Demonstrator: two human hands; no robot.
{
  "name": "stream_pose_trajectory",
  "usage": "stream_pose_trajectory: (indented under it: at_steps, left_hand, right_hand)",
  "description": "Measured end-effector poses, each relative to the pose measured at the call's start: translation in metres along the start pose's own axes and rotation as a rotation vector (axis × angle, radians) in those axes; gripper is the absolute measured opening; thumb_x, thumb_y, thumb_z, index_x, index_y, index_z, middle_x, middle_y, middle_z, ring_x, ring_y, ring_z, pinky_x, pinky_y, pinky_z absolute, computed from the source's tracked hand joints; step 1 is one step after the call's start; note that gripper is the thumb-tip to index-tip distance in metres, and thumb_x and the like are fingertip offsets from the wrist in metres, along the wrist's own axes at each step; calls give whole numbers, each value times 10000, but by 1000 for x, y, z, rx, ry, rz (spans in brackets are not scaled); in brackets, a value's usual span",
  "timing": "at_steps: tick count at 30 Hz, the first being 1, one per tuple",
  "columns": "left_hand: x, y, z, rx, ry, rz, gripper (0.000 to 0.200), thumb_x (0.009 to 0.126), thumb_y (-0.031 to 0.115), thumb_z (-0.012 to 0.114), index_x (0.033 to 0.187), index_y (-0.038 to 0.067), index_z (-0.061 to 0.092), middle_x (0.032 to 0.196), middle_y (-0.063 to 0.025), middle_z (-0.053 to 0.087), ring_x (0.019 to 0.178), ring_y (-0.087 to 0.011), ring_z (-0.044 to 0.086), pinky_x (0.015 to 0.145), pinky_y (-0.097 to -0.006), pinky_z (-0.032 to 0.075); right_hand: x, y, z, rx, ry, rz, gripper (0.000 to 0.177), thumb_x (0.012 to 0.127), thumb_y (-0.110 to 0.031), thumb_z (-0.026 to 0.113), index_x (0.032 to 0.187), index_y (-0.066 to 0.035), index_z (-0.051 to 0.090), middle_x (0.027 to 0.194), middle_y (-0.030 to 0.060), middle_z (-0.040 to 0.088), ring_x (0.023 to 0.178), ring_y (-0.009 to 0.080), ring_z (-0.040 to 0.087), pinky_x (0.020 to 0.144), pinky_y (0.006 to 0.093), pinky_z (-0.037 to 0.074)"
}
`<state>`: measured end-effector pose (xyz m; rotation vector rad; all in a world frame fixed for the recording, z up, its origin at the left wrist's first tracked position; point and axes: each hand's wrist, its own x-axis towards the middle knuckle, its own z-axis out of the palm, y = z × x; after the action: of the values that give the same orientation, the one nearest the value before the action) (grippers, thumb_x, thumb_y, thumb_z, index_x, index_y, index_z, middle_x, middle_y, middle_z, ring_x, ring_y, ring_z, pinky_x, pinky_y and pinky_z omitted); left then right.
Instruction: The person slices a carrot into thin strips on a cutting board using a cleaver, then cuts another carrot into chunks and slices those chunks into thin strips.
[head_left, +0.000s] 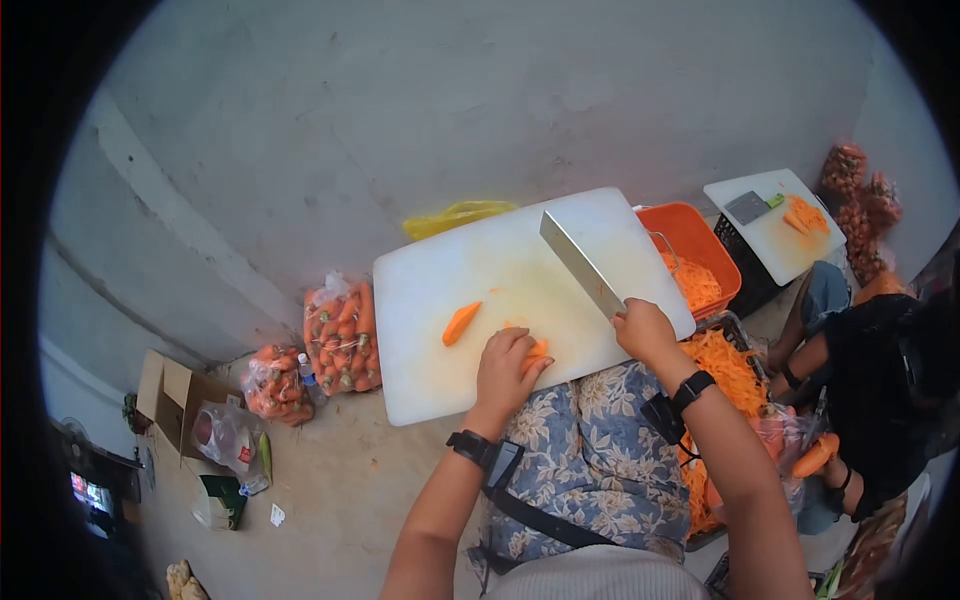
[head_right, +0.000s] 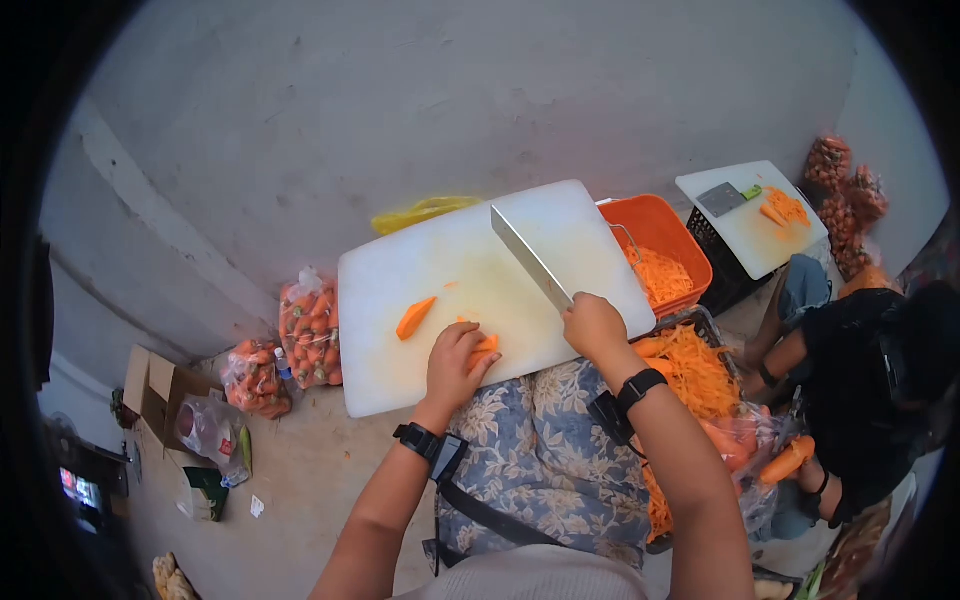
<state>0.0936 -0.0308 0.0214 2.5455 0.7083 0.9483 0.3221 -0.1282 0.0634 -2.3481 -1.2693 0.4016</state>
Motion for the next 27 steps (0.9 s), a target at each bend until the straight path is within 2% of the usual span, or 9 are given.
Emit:
stream_pose_trajectory:
  at_steps: [4,7,11,13,17,19,20,22,27]
  left_hand:
    - [-5,-2,-5,14,39,-39,510,726,319,807,1064,1,596,1128,-175,600,1088,-359,555,929,-432,465]
    - [-9,-4,-13,-49,57,-200,793,648,362,861,1267,25,496,1238,-191,549,1143,-374,533,966,-435,451]
    - [-11,2,-13,-104,14,-245,845,641,353,866,1319,31,479,1282,-195,528,1182,-371,516,982,-416,447]
    - [-8,8,-7,-59,7,-241,866,663,366,848,1365,46,453,1319,-187,512,1213,-355,504,1025,-454,404]
    - [2,16,5,173,11,-250,767,696,365,817,1322,52,501,1261,-155,552,1175,-335,525,1059,-513,343]
    - [7,13,9,254,-86,-323,585,731,340,784,1216,71,595,1142,-119,610,1119,-312,546,1065,-543,306]
    - [9,11,10,251,-87,-319,585,731,340,784,1216,71,595,1142,-119,610,1119,-312,546,1065,-543,306]
    - [13,11,7,254,-46,-298,413,745,286,773,1090,87,663,995,-94,644,1052,-293,567,1044,-532,329]
    - [18,9,-3,163,-94,-323,366,743,230,775,1066,87,677,960,-96,664,955,-283,614,1030,-499,359]
  right_hand:
    - [4,-3,-7,-21,4,-5,248,843,-220,637,873,25,664,881,249,675,866,412,655,784,468,521]
    - [7,2,-1,11,17,-6,248,838,-217,644,883,27,663,894,250,674,873,411,655,786,465,521]
    - [10,4,-2,33,19,7,256,828,-206,654,907,38,663,905,256,674,886,414,654,798,462,521]
    - [10,4,-2,34,21,11,260,827,-205,653,911,41,663,906,259,673,888,415,654,802,462,520]
    - [9,5,0,47,27,26,270,827,-207,651,917,47,664,903,265,672,887,416,654,803,462,521]
    - [8,8,1,64,40,22,270,828,-206,650,916,49,664,902,266,672,887,416,654,801,461,521]
    - [8,8,2,57,44,8,268,828,-206,651,917,46,665,902,264,673,886,415,654,799,462,521]
    - [7,6,0,54,45,0,265,828,-205,653,917,44,665,901,262,674,885,415,655,797,462,521]
    - [8,4,0,23,22,3,247,833,-202,652,909,32,671,900,254,677,879,410,657,793,464,521]
